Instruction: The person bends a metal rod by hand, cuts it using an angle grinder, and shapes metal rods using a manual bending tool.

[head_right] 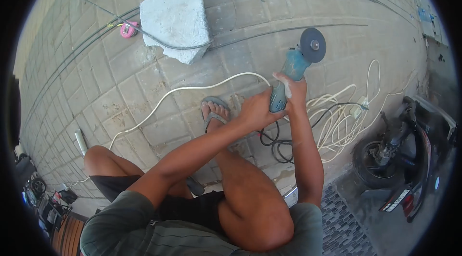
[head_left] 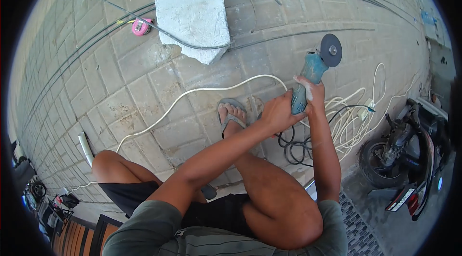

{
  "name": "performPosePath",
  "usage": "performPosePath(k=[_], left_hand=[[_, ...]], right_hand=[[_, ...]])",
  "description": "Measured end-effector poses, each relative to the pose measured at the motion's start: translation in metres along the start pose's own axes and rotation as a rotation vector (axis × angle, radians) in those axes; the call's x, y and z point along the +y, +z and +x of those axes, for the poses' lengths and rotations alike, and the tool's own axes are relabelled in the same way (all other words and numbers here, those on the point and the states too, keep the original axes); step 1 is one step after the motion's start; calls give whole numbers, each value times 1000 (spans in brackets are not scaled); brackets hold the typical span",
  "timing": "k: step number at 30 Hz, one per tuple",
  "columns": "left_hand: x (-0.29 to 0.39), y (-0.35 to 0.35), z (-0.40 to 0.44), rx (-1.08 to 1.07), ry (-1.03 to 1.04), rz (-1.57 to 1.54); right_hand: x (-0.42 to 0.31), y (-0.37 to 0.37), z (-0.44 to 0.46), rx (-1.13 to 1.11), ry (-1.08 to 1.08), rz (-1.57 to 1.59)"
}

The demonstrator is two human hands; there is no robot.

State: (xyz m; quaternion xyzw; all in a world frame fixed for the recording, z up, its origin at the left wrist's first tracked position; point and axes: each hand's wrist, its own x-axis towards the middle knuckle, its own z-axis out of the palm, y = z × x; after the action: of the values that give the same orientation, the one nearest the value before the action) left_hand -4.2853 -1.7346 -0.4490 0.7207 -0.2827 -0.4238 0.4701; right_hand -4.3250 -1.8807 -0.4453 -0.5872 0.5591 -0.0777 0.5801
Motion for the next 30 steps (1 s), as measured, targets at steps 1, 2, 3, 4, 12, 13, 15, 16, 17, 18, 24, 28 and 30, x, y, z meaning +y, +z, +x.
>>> performPosePath(k=[1,2,3,4,12,13,15,16,17,18,24,28,30], left_hand=[[2,-10,4,-127,-14,120],[-7,-3,0,-52,98,159],[-18,5,-7,35,192,212],[-16,-7,-15,-7,172,140],[-104,-129,-115,179,-134,83],[-119,-145,-132,183,-174,156],[-159,-164,-160,85,-301,310],[-166,-177,-173,63,-339,342],[-172,-192,-186,38,-366,378],[-178,-209,-200,39,-419,388],[-212,-261,-247,194,-544,422],[-209,-273,-233,326,-510,450],[-190,-274,-214,376,-418,400]], right_hand=[[15,-12,26,0,-5,24],[17,-17,35,3,-52,-33],[20,-22,48,59,-78,-92],[23,-26,63,97,-101,-108],[49,-87,182,287,-56,-238],[55,-92,187,329,-40,-294],[62,-65,190,342,-26,-359],[66,-52,187,312,-9,-348],[71,-41,184,290,6,-331],[73,-40,178,284,20,-316],[77,-81,188,372,-107,-353],[81,-79,182,448,-91,-609],[46,-43,123,653,164,-814]])
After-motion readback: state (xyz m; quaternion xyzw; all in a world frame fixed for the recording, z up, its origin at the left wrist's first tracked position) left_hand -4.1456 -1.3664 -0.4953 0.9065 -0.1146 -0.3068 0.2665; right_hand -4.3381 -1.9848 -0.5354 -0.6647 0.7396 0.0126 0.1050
